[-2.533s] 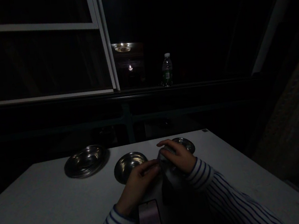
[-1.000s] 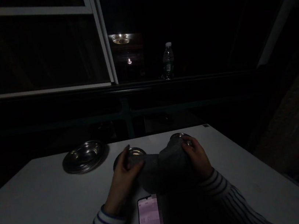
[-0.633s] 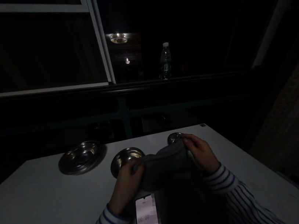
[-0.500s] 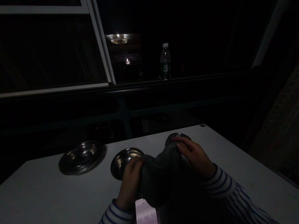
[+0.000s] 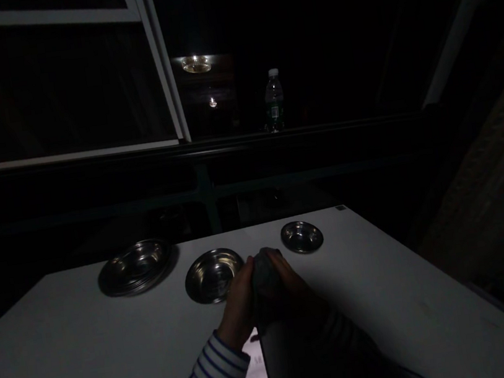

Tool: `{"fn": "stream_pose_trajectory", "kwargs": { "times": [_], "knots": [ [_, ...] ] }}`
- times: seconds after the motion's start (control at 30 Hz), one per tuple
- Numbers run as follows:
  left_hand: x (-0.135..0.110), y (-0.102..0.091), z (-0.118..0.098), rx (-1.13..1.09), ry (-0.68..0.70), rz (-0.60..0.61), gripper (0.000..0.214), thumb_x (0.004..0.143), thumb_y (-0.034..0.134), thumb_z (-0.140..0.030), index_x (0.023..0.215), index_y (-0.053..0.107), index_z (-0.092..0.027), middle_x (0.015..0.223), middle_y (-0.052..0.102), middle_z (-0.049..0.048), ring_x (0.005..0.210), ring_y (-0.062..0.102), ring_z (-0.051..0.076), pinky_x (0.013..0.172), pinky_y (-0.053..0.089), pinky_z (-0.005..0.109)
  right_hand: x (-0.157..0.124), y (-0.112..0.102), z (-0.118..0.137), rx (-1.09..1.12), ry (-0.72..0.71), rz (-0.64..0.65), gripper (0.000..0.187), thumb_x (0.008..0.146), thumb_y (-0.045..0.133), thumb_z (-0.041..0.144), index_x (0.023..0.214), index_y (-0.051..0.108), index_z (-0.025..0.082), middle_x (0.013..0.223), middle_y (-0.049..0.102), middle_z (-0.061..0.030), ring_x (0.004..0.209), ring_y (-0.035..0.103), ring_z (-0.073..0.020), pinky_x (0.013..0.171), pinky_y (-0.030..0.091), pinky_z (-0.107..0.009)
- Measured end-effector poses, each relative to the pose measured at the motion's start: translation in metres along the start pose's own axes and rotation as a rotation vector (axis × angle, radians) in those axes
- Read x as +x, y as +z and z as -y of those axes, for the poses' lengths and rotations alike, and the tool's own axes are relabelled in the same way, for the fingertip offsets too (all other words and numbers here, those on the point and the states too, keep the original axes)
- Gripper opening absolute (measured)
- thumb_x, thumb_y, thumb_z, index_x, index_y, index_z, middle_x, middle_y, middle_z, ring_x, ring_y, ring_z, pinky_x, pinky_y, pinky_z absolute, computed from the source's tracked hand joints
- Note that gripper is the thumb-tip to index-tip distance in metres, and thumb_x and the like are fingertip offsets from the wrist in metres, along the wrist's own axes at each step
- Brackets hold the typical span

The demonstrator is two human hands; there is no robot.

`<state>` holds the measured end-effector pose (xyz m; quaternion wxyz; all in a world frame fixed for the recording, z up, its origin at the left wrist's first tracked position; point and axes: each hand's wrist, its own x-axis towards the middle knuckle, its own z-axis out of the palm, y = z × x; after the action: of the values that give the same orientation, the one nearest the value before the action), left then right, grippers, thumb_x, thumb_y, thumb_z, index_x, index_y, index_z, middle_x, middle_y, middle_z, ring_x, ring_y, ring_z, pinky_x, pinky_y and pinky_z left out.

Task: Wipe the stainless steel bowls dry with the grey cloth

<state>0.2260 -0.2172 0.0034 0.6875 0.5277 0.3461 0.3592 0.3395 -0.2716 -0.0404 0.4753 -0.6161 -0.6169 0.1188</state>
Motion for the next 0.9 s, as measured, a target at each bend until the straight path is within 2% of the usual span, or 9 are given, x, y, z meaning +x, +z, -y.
{"fn": "stream_pose_trajectory", "kwargs": {
  "times": [0.07, 0.1, 0.2, 0.23, 0.3, 0.43, 0.57, 0.7, 0.9],
  "knots": [
    [0.001, -0.006, -0.001, 0.136, 0.001, 0.130, 0.043, 0.073, 0.048, -0.049, 0.086, 0.066, -0.012, 0.083, 0.067, 0.0098, 0.084, 0.060, 0.023, 0.071, 0.044, 0.032, -0.001, -0.009, -0.002, 0.057, -0.049, 0.038, 0.050, 0.080, 0.043, 0.034, 0.126, 0.036, 0.014, 0.131, 0.038, -0.0126, 0.122, 0.032, -0.0244, 0.100, 0.030, -0.041],
    [0.002, -0.012, -0.002, 0.230, 0.042, 0.141, 0.044, 0.073, 0.047, -0.049, 0.088, 0.065, -0.012, 0.085, 0.067, 0.0098, 0.085, 0.059, 0.024, 0.073, 0.044, 0.032, -0.002, -0.014, -0.003, 0.106, -0.053, 0.042, 0.045, 0.081, 0.040, 0.030, 0.123, 0.039, 0.014, 0.128, 0.042, -0.0120, 0.119, 0.037, -0.0235, 0.099, 0.031, -0.041],
    [0.001, -0.040, -0.009, 0.520, 0.246, 0.000, 0.040, 0.073, 0.049, -0.046, 0.093, 0.065, -0.015, 0.094, 0.066, 0.0080, 0.092, 0.057, 0.023, 0.082, 0.040, 0.032, -0.002, -0.027, -0.006, 0.279, 0.067, -0.034, 0.039, 0.080, 0.037, 0.020, 0.118, 0.038, 0.016, 0.115, 0.053, -0.0101, 0.104, 0.051, -0.0205, 0.088, 0.042, -0.039],
    [0.000, -0.051, -0.012, 0.612, 0.287, 0.010, 0.038, 0.073, 0.049, -0.045, 0.094, 0.064, -0.017, 0.098, 0.066, 0.0072, 0.094, 0.057, 0.023, 0.083, 0.040, 0.032, -0.001, -0.030, -0.008, 0.313, 0.123, -0.056, 0.038, 0.078, 0.037, 0.017, 0.116, 0.039, 0.016, 0.110, 0.056, -0.0091, 0.098, 0.055, -0.0194, 0.085, 0.044, -0.038],
    [-0.003, -0.073, -0.015, 0.838, 0.328, 0.074, 0.034, 0.074, 0.050, -0.043, 0.095, 0.064, -0.020, 0.098, 0.065, 0.0061, 0.094, 0.057, 0.022, 0.082, 0.041, 0.032, 0.002, -0.032, -0.014, 0.330, 0.185, -0.064, 0.035, 0.073, 0.038, 0.013, 0.107, 0.045, 0.016, 0.101, 0.060, -0.0072, 0.092, 0.057, -0.0185, 0.083, 0.044, -0.038],
    [-0.009, -0.105, -0.011, 1.225, 0.473, 0.251, 0.032, 0.077, 0.047, -0.038, 0.104, 0.059, -0.024, 0.110, 0.060, 0.0056, 0.100, 0.053, 0.022, 0.085, 0.040, 0.034, 0.007, -0.028, -0.027, 0.302, 0.161, -0.056, 0.023, 0.070, 0.045, 0.017, 0.090, 0.058, 0.016, 0.099, 0.060, -0.0069, 0.096, 0.055, -0.0205, 0.088, 0.040, -0.037],
    [-0.004, -0.118, 0.001, 1.415, 0.594, 0.225, 0.028, 0.080, 0.045, -0.031, 0.100, 0.062, -0.022, 0.102, 0.061, 0.0094, 0.093, 0.055, 0.022, 0.081, 0.042, 0.036, 0.006, -0.017, -0.024, 0.448, 0.222, 0.075, 0.023, 0.076, 0.048, 0.029, 0.093, 0.057, 0.016, 0.092, 0.062, -0.0077, 0.085, 0.058, -0.0198, 0.077, 0.046, -0.036],
    [0.005, -0.123, 0.007, 1.529, 0.668, 0.219, 0.028, 0.080, 0.045, -0.031, 0.101, 0.061, -0.022, 0.098, 0.060, 0.0109, 0.092, 0.054, 0.023, 0.078, 0.043, 0.037, 0.005, -0.010, -0.010, 0.626, 0.386, 0.038, 0.030, 0.076, 0.051, 0.040, 0.094, 0.050, 0.016, 0.082, 0.064, -0.0070, 0.070, 0.060, -0.0176, 0.061, 0.048, -0.032],
    [0.010, -0.123, 0.010, 1.621, 0.685, 0.220, 0.026, 0.081, 0.043, -0.028, 0.096, 0.063, -0.020, 0.094, 0.060, 0.0112, 0.086, 0.054, 0.023, 0.073, 0.043, 0.038, 0.005, -0.011, -0.005, 0.686, 0.428, 0.114, 0.030, 0.079, 0.048, 0.041, 0.093, 0.057, 0.016, 0.089, 0.065, -0.0085, 0.082, 0.060, -0.0204, 0.072, 0.047, -0.036]
  ]
}}
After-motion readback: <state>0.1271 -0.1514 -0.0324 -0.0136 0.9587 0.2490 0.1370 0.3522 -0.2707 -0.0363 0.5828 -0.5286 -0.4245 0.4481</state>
